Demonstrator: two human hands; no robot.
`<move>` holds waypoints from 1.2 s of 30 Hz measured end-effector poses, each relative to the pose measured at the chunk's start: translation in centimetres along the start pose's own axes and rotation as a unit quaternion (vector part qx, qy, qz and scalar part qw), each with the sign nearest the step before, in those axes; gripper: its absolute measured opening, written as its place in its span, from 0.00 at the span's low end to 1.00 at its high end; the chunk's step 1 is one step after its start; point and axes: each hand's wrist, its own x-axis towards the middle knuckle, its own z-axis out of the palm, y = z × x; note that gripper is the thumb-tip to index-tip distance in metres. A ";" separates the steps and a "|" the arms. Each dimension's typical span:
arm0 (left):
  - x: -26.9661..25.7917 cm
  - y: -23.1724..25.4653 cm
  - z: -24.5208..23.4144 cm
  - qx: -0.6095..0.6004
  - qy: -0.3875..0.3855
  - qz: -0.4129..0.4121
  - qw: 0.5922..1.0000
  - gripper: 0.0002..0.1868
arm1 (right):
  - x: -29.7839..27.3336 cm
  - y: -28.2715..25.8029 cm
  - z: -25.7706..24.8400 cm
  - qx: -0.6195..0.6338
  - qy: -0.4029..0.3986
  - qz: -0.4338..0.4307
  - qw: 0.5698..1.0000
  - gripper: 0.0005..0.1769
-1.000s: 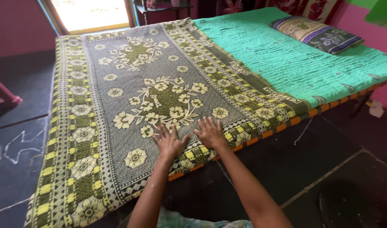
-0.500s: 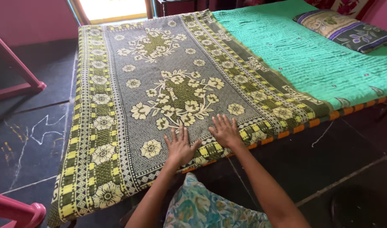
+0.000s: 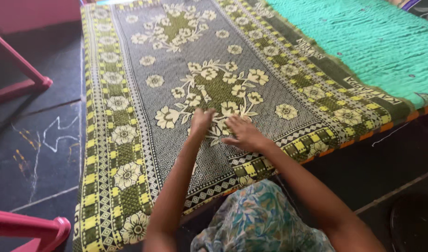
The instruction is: The person spreads a patterned blanket over a green quilted bedspread, smoothing the fabric with their hands and adjusting a pillow at the head of the bed.
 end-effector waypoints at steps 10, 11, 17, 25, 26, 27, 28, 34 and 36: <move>12.5 0.5 4.6 0.059 0.156 -0.043 0.985 0.24 | -3.1 -3.4 1.0 -0.033 0.009 -0.086 0.996 0.56; 14.2 0.6 5.2 0.078 0.176 -0.058 0.980 0.26 | -3.4 -3.7 1.1 -0.037 0.012 -0.100 0.994 0.57; 15.7 -3.8 5.9 0.013 0.187 -0.032 0.982 0.16 | -5.6 -3.3 2.3 0.011 0.036 -0.176 0.984 0.47; 11.7 0.6 7.3 0.344 0.185 0.094 0.916 0.24 | -12.1 -6.4 4.5 -0.004 0.191 -0.182 0.965 0.34; 11.6 1.1 6.6 0.411 0.166 0.133 0.887 0.26 | -12.7 -7.0 4.2 -0.030 0.220 -0.170 0.960 0.33; 11.6 1.6 6.1 0.475 0.147 0.171 0.851 0.29 | -13.4 -7.5 3.7 -0.041 0.245 -0.173 0.953 0.32; 11.6 1.9 5.5 0.509 0.127 0.201 0.827 0.29 | -14.5 -8.3 3.1 -0.050 0.270 -0.176 0.945 0.32; 11.2 0.3 4.7 0.472 0.023 0.224 0.852 0.37 | -8.7 -6.2 -1.1 0.114 0.257 -0.102 0.954 0.25; 10.9 0.1 4.8 0.501 0.003 0.183 0.846 0.40 | -1.7 -3.7 -1.2 0.126 0.201 -0.029 0.971 0.28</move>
